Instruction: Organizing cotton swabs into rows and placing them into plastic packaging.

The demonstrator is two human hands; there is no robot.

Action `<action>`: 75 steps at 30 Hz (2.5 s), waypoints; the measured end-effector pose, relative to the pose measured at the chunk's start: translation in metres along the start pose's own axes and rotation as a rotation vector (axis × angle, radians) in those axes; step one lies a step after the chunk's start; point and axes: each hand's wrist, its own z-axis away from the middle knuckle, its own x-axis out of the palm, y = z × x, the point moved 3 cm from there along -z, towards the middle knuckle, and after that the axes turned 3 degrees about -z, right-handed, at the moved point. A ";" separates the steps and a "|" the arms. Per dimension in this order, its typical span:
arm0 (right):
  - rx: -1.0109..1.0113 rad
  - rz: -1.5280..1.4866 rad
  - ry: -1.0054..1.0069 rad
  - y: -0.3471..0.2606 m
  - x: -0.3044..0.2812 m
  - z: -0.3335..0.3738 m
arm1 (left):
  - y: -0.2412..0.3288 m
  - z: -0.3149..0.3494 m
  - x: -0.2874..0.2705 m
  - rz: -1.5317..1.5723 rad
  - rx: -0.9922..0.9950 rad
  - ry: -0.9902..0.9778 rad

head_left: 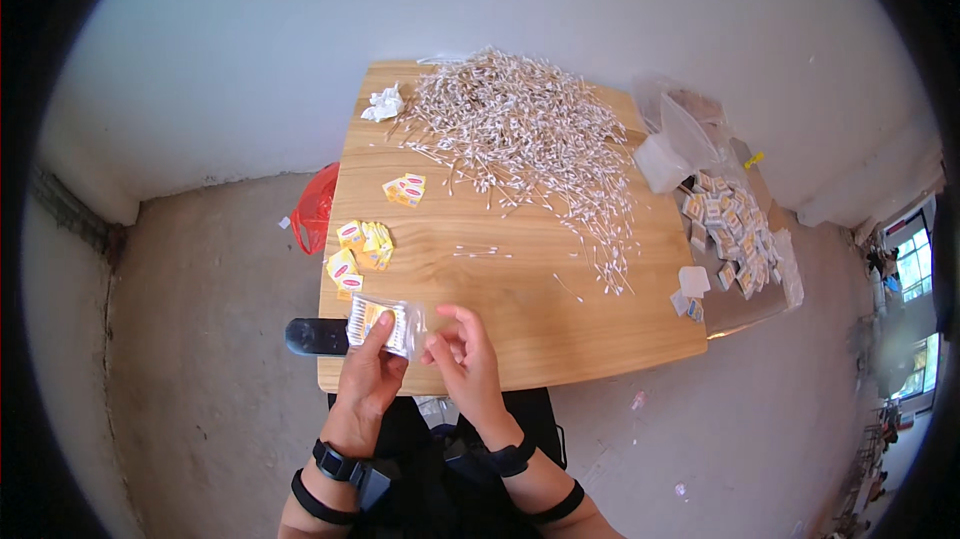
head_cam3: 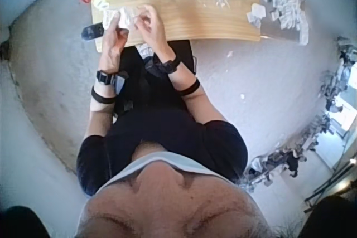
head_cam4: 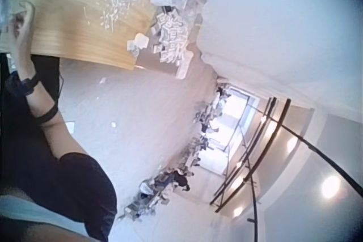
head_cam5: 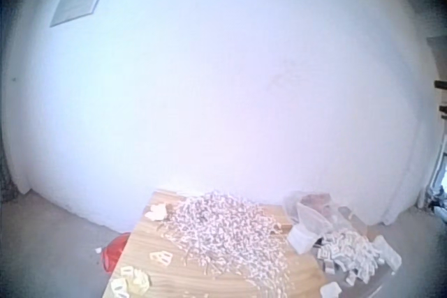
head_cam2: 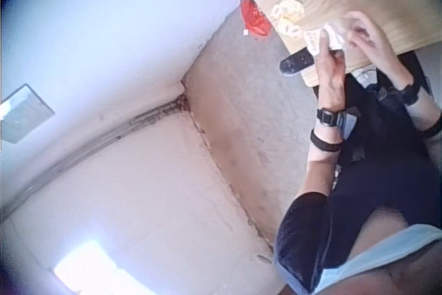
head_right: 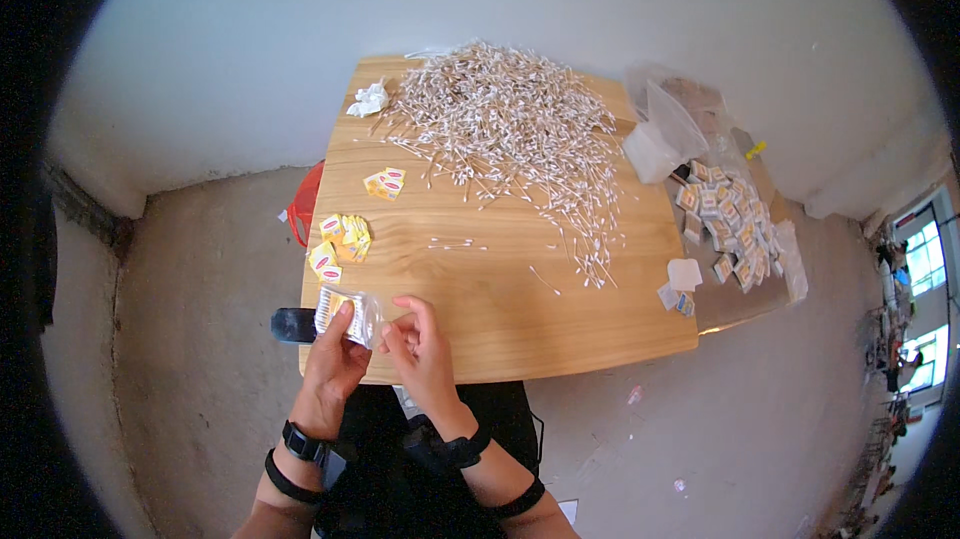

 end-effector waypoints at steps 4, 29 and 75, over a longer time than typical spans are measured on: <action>-0.054 0.200 -0.063 0.002 0.008 0.002 | -0.001 -0.005 0.000 -0.001 0.045 -0.020; -0.186 0.628 -0.018 0.022 -0.069 -0.013 | -0.022 -0.021 -0.008 -1.201 0.564 -0.256; -0.138 0.429 -0.108 0.033 -0.076 -0.009 | -0.046 -0.017 -0.003 -0.818 0.354 -0.325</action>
